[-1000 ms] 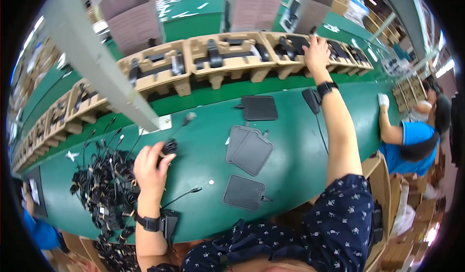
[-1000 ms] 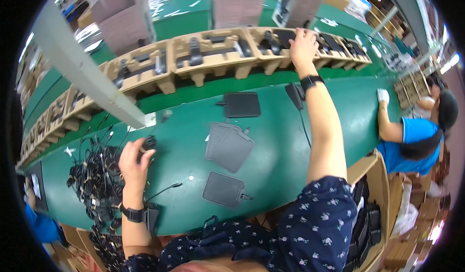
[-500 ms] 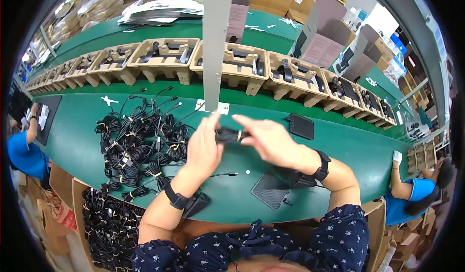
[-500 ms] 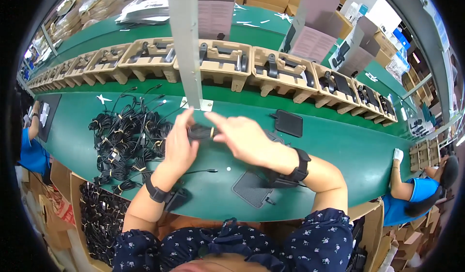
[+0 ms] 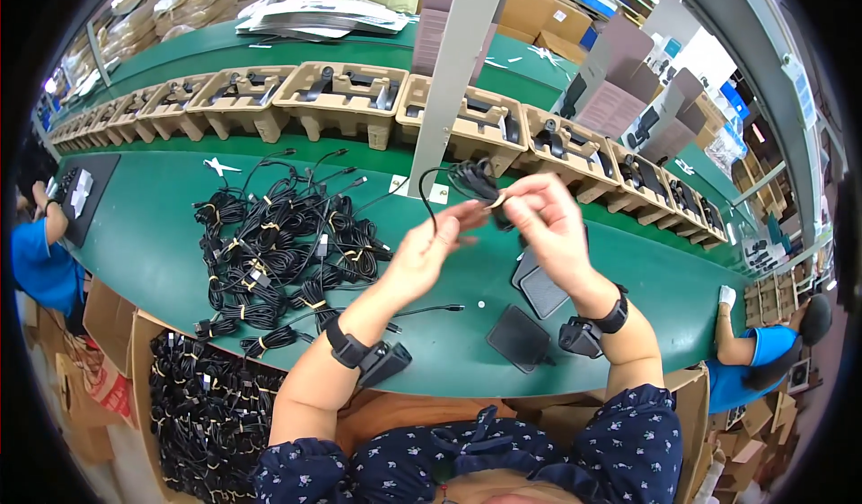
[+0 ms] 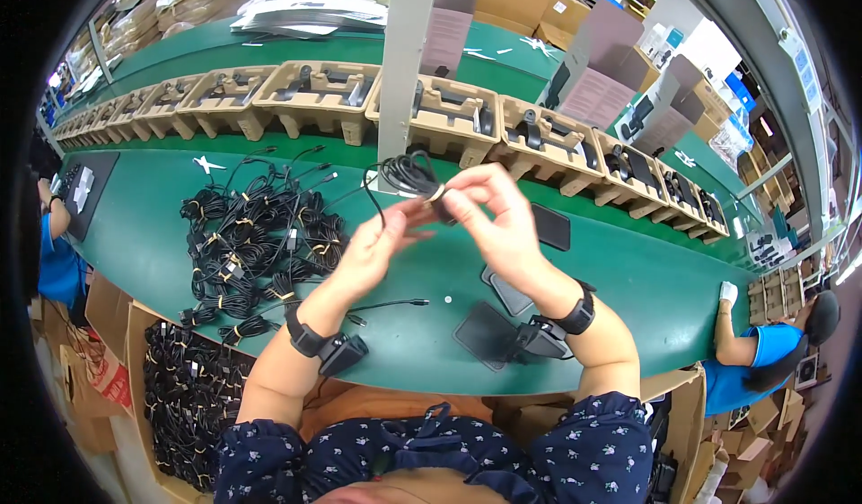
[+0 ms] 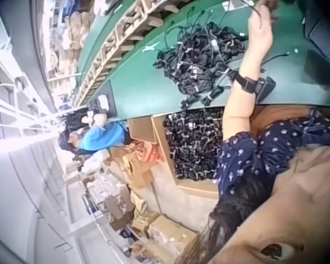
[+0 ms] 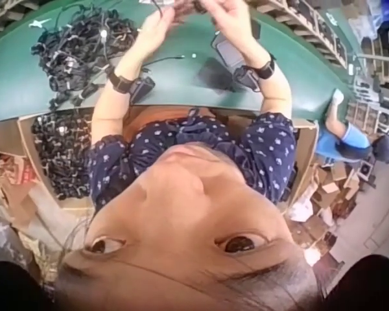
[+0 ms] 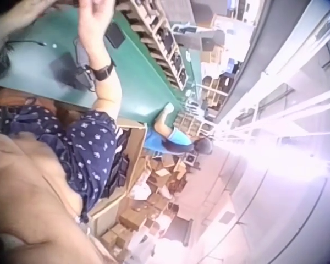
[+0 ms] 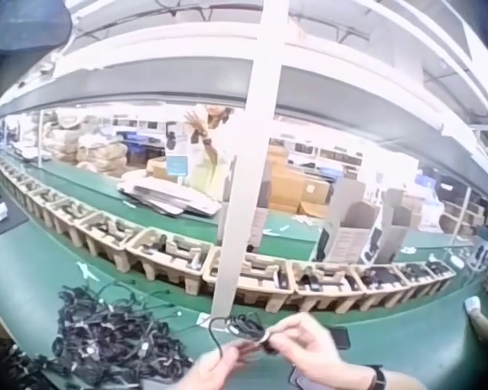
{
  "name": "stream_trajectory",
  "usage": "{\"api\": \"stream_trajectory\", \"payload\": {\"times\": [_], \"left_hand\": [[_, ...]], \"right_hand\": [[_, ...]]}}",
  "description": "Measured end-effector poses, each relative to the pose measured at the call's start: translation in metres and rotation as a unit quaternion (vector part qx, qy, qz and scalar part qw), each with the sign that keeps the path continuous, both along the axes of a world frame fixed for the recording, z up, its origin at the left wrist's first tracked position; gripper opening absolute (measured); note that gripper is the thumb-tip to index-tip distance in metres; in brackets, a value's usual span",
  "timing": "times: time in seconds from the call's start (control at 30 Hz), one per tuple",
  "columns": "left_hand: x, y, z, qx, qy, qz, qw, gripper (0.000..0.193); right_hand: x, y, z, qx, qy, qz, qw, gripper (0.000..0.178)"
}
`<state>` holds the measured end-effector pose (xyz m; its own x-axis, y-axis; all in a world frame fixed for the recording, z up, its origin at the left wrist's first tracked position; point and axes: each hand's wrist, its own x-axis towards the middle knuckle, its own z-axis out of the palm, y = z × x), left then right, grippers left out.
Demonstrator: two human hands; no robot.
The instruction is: The person picks up a cable and a filter from the table, fits the cable into the filter, and places the assembled unit into a cardboard tray. This process is repeated several times before the person reaches into a box to retrieve more filters.
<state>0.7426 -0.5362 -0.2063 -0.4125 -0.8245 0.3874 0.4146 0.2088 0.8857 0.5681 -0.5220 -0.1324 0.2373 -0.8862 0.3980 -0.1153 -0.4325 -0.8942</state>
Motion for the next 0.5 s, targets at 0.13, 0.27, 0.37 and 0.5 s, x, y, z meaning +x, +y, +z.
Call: {"api": "stream_trajectory", "payload": {"times": [0.13, 0.27, 0.37, 0.5], "left_hand": [[-0.013, 0.010, -0.005, 0.172, 0.131, -0.126, 0.968, 0.046], [-0.003, 0.001, -0.020, 0.198, 0.038, -0.180, 0.963, 0.040], [-0.003, 0.003, -0.015, 0.132, -0.119, -0.251, 0.951, 0.044], [-0.002, 0.003, -0.020, 0.116, -0.153, -0.275, 0.942, 0.038]], "right_hand": [[0.003, -0.010, -0.024, -0.259, 0.286, -0.073, 0.920, 0.022], [0.009, 0.001, -0.010, -0.438, 0.407, -0.111, 0.794, 0.044], [-0.005, 0.009, -0.016, -0.332, 0.501, 0.080, 0.796, 0.063], [-0.019, 0.020, -0.015, -0.264, 0.520, 0.124, 0.803, 0.066]]}}
